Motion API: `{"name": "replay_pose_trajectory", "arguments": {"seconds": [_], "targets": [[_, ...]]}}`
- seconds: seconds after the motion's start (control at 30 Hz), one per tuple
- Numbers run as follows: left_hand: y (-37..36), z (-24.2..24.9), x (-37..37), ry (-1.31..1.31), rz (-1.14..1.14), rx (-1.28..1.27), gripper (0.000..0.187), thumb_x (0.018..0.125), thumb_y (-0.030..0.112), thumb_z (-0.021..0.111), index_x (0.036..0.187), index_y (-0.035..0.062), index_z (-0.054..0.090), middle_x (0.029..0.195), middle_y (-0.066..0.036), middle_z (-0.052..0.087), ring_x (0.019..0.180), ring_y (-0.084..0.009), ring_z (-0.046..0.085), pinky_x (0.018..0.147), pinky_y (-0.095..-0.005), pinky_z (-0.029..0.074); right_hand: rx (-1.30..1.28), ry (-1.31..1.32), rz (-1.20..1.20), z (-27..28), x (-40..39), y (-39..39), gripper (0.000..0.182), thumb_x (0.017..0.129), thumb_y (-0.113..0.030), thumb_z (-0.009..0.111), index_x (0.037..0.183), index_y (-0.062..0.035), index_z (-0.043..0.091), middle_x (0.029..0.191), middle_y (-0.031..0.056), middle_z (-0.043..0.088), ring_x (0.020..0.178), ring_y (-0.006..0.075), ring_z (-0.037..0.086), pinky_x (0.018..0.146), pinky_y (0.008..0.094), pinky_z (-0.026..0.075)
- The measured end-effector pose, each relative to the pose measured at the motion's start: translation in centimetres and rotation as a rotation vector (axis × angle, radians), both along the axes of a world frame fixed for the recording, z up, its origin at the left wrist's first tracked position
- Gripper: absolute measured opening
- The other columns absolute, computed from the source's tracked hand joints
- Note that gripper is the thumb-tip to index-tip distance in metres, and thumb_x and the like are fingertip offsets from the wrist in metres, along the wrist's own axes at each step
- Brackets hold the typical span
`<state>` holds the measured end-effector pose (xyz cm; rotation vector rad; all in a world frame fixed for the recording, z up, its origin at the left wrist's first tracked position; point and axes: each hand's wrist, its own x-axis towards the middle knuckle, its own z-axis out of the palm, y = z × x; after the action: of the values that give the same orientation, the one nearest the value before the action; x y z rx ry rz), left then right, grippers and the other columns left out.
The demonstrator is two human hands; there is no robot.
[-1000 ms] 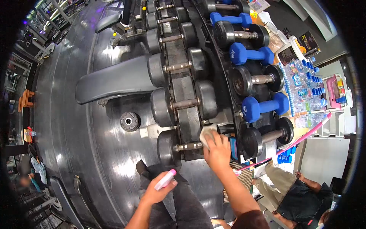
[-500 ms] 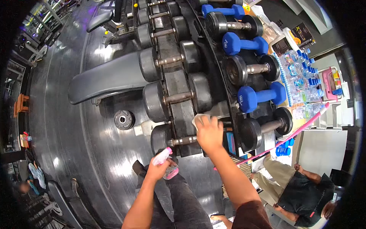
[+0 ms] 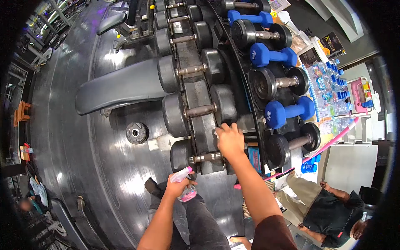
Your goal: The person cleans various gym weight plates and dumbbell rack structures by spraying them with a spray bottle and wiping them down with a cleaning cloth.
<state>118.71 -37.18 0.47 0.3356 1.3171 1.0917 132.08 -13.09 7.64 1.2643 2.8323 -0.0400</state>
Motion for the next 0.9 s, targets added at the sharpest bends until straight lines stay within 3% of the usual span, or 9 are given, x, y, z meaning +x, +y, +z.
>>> {"name": "replay_pose_trajectory", "arguments": {"seconds": [0.1, 0.17, 0.27, 0.47, 0.57, 0.63, 0.73, 0.87, 0.9], "targets": [[0.0, -0.2, 0.0, -0.075, 0.066, 0.020, 0.038, 0.082, -0.004, 0.054, 0.117, -0.0051, 0.071, 0.084, -0.011, 0.072, 0.079, -0.0218, 0.075, 0.068, -0.0317, 0.058, -0.068, -0.034, -0.057, -1.0, -0.1, 0.6, 0.027, 0.076, -0.010, 0.070, 0.102, -0.0149, 0.074, 0.110, -0.0006, 0.066, 0.107, 0.0290, 0.059, 0.088, 0.0451, 0.052], [-0.1, -0.7, 0.1, -0.128, 0.105, 0.038, 0.040, 0.080, -0.007, 0.051, 0.116, -0.0091, 0.068, 0.075, -0.013, 0.069, 0.080, -0.0287, 0.076, 0.067, -0.0356, 0.059, 0.000, 0.075, 0.004, 1.7, 1.4, -2.4, 0.031, 0.073, -0.007, 0.070, 0.103, -0.0145, 0.075, 0.112, 0.0004, 0.066, 0.107, 0.0295, 0.058, 0.090, 0.0448, 0.051], [-0.1, -0.7, 0.2, -0.153, 0.134, 0.080, 0.040, 0.080, -0.007, 0.051, 0.115, -0.0097, 0.069, 0.070, -0.013, 0.066, 0.078, -0.0299, 0.075, 0.070, -0.0384, 0.060, 0.102, 0.205, 0.132, 1.9, 7.2, -8.3, 0.049, 0.065, 0.000, 0.071, 0.112, -0.0150, 0.074, 0.117, 0.0022, 0.065, 0.103, 0.0316, 0.056, 0.092, 0.0437, 0.049], [-0.2, -1.0, 0.2, -0.151, 0.095, 0.009, 0.040, 0.080, -0.006, 0.051, 0.116, -0.0095, 0.069, 0.067, -0.012, 0.064, 0.077, -0.0301, 0.075, 0.070, -0.0398, 0.060, 0.058, 0.274, 0.002, 0.3, 8.9, -9.9, 0.064, 0.058, 0.001, 0.074, 0.118, -0.0189, 0.072, 0.119, 0.0022, 0.062, 0.101, 0.0336, 0.052, 0.089, 0.0428, 0.048], [0.2, -0.4, -0.1, -0.155, 0.105, 0.024, 0.040, 0.080, -0.006, 0.051, 0.116, -0.0099, 0.069, 0.067, -0.012, 0.065, 0.077, -0.0309, 0.075, 0.068, -0.0393, 0.060, 0.157, 0.234, -0.010, 0.8, 4.2, -5.6, 0.055, 0.060, -0.001, 0.075, 0.113, -0.0182, 0.072, 0.116, 0.0014, 0.061, 0.100, 0.0331, 0.053, 0.084, 0.0428, 0.052], [0.5, 0.2, -0.2, -0.157, 0.121, 0.013, 0.040, 0.080, -0.007, 0.051, 0.116, -0.0105, 0.068, 0.072, -0.013, 0.067, 0.076, -0.0316, 0.075, 0.067, -0.0388, 0.060, 0.018, 0.158, -0.083, 0.8, 1.4, -2.1, 0.037, 0.069, -0.005, 0.074, 0.105, -0.0146, 0.073, 0.111, 0.0010, 0.064, 0.101, 0.0314, 0.058, 0.085, 0.0438, 0.055], [0.7, 0.2, -0.2, -0.140, 0.132, 0.015, 0.041, 0.079, -0.008, 0.049, 0.116, -0.0115, 0.067, 0.082, -0.015, 0.070, 0.076, -0.0320, 0.075, 0.066, -0.0387, 0.060, -0.081, 0.016, -0.025, -0.8, -0.3, 1.6, 0.027, 0.076, -0.009, 0.070, 0.102, -0.0136, 0.073, 0.112, 0.0008, 0.066, 0.103, 0.0303, 0.060, 0.084, 0.0435, 0.054], [0.5, -0.6, 0.3, -0.167, 0.190, 0.007, 0.042, 0.078, -0.009, 0.048, 0.116, -0.0130, 0.065, 0.092, -0.018, 0.071, 0.072, -0.0306, 0.073, 0.066, -0.0410, 0.061, 0.091, 0.119, 0.030, 2.0, 3.0, -3.4, 0.026, 0.081, -0.008, 0.062, 0.102, -0.0170, 0.074, 0.119, 0.0007, 0.066, 0.104, 0.0289, 0.060, 0.086, 0.0434, 0.051], [0.5, -0.9, 0.2, -0.179, 0.191, 0.022, 0.043, 0.078, -0.008, 0.048, 0.116, -0.0132, 0.065, 0.093, -0.018, 0.071, 0.071, -0.0301, 0.073, 0.067, -0.0418, 0.061, 0.090, 0.173, 0.045, 2.6, 4.8, -5.8, 0.038, 0.075, -0.006, 0.065, 0.110, -0.0187, 0.073, 0.121, -0.0001, 0.065, 0.107, 0.0308, 0.058, 0.090, 0.0436, 0.048]]}}
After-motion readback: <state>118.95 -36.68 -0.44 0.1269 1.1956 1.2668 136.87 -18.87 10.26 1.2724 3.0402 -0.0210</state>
